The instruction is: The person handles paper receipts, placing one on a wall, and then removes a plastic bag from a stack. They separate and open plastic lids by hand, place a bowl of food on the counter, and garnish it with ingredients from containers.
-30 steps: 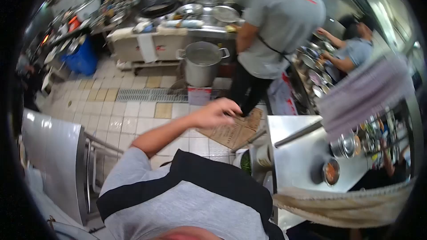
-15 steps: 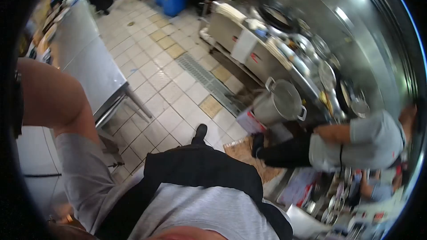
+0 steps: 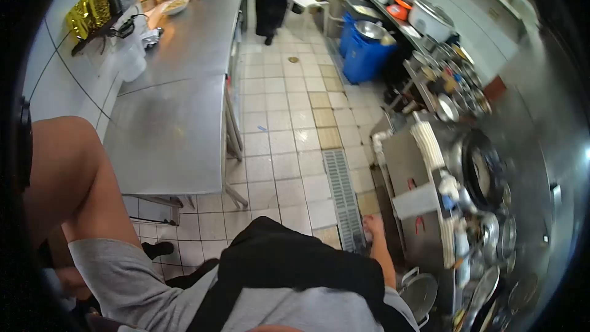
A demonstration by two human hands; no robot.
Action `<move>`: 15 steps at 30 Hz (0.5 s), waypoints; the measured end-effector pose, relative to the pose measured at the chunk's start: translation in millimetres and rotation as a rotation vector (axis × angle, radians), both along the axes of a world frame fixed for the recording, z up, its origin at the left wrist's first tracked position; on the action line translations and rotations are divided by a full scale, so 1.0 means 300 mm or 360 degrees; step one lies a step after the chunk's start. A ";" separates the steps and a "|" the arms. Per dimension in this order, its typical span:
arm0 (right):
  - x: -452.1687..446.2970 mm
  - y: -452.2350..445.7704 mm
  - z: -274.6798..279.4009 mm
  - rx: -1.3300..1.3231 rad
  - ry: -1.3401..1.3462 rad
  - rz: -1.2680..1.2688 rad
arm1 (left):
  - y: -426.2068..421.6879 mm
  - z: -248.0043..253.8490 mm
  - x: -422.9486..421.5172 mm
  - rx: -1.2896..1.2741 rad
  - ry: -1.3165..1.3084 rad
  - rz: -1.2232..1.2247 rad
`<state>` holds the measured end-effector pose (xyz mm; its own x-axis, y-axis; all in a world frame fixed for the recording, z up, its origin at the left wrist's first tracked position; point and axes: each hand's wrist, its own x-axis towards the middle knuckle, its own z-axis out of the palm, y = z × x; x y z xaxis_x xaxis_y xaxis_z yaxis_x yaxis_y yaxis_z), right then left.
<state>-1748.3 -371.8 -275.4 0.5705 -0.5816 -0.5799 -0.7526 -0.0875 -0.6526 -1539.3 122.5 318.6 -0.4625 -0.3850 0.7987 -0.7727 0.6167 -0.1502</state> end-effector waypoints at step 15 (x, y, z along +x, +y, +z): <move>1.808 0.038 0.659 -0.0916 -0.0682 0.1540 | -0.380 0.003 0.766 -0.0027 0.0029 0.0434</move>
<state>-1205.8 -360.4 -77.8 0.9961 0.0824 -0.0327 0.0540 -0.8564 -0.5134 -1309.6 8.5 319.6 -0.3291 -0.4800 0.8132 -0.9126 0.3830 -0.1432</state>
